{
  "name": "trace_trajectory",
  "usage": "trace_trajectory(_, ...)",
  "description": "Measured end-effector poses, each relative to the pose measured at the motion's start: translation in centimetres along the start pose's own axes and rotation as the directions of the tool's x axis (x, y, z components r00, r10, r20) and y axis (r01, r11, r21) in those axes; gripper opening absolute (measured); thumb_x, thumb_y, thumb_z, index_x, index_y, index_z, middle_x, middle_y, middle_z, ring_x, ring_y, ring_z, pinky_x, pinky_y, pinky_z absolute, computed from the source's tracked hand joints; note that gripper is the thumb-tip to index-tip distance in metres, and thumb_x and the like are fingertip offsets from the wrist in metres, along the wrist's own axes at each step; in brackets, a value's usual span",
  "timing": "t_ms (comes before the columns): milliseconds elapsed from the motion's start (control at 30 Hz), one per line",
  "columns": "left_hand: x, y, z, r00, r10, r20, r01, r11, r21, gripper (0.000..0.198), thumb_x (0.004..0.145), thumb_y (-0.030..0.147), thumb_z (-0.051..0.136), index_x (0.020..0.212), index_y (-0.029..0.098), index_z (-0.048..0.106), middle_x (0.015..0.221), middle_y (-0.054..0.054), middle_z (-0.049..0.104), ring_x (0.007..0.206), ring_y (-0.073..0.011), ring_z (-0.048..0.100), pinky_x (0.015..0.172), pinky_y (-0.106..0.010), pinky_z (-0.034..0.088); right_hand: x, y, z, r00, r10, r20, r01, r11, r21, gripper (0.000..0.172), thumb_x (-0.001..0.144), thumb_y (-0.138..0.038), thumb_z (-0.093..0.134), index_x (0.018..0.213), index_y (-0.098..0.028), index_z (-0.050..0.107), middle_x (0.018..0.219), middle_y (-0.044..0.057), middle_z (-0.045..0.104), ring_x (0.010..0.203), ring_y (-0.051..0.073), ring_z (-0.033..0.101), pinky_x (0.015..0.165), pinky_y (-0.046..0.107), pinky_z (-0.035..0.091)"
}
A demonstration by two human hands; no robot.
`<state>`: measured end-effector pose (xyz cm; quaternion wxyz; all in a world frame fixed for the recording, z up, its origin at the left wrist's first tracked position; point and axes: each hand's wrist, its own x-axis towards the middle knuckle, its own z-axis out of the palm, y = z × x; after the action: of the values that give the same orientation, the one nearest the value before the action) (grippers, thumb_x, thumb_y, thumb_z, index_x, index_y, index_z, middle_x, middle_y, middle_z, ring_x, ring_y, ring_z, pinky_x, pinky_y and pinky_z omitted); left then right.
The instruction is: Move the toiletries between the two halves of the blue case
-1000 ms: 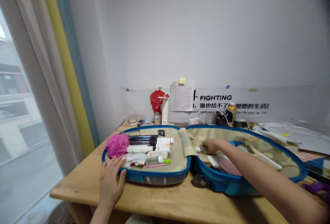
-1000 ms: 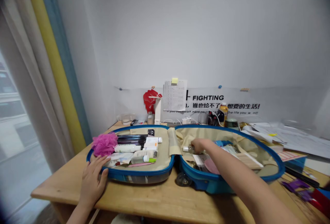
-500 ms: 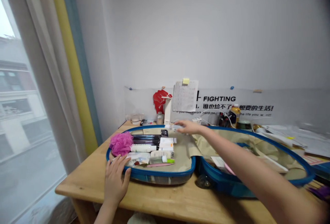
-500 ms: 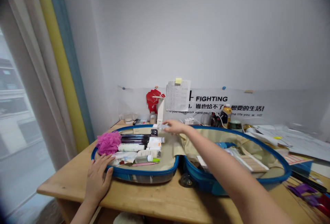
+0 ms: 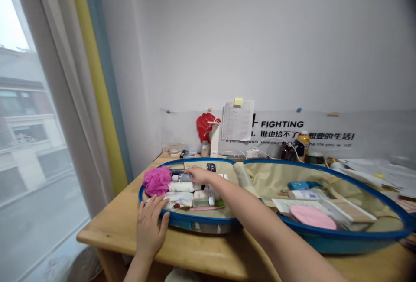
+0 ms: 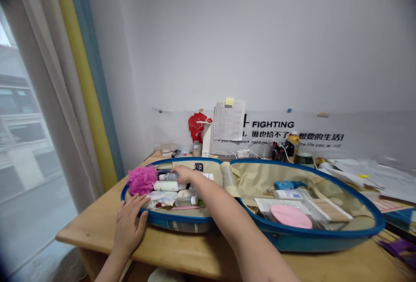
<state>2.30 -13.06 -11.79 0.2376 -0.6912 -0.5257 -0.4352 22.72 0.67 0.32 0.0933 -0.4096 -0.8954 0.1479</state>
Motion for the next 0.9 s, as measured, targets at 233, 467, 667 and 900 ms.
trace_trajectory(233, -0.1, -0.1, 0.1, 1.000, -0.001, -0.006, 0.001, 1.000, 0.004, 0.036, 0.090, 0.041, 0.042, 0.113, 0.024, 0.064, 0.118, -0.008, 0.066, 0.116, -0.0271, 0.054, 0.110, -0.048, 0.025, -1.2, -0.1, -1.3, 0.999, -0.004, -0.047, 0.008, 0.996, 0.086, 0.034, 0.090, -0.037, 0.054, 0.119, -0.020, 0.057, 0.127, 0.007, 0.055, 0.110, 0.022, 0.056, 0.093, 0.042, 0.048)
trace_trajectory(467, 0.0, -0.2, 0.1, 0.998, 0.047, -0.046, -0.047, 0.999, 0.015, 0.035, 0.090, 0.041, 0.043, 0.111, 0.023, 0.064, 0.112, -0.009, 0.068, 0.112, -0.0278, 0.056, 0.108, -0.048, 0.026, -9.5, 7.5, -9.2, 0.979, 0.175, -0.102, -0.165, 0.981, 0.098, 0.035, 0.091, -0.038, 0.053, 0.119, -0.017, 0.056, 0.118, 0.008, 0.059, 0.100, 0.017, 0.060, 0.086, 0.040, 0.052)
trace_trajectory(667, 0.0, -0.1, 0.1, 0.998, 0.052, -0.047, -0.050, 0.998, 0.044, 0.036, 0.091, 0.039, 0.040, 0.111, 0.021, 0.063, 0.111, -0.010, 0.068, 0.110, -0.0279, 0.057, 0.107, -0.048, 0.028, -21.0, 17.9, -11.6, 0.852, 0.516, -0.092, -0.524, 0.846, -0.104, 0.026, 0.090, -0.036, 0.054, 0.108, -0.018, 0.061, 0.111, 0.006, 0.062, 0.095, 0.015, 0.060, 0.084, 0.036, 0.052)
trace_trajectory(900, 0.2, -0.1, -0.1, 0.998, 0.061, -0.030, -0.059, 0.996, 0.073, 0.036, 0.091, 0.040, 0.039, 0.109, 0.020, 0.064, 0.111, -0.010, 0.068, 0.110, -0.0279, 0.057, 0.107, -0.047, 0.027, -26.7, 24.4, -9.4, 0.752, 0.640, -0.158, -0.656, 0.707, -0.263, 0.027, 0.089, -0.035, 0.057, 0.107, -0.016, 0.061, 0.108, 0.006, 0.062, 0.094, 0.015, 0.061, 0.083, 0.036, 0.052)
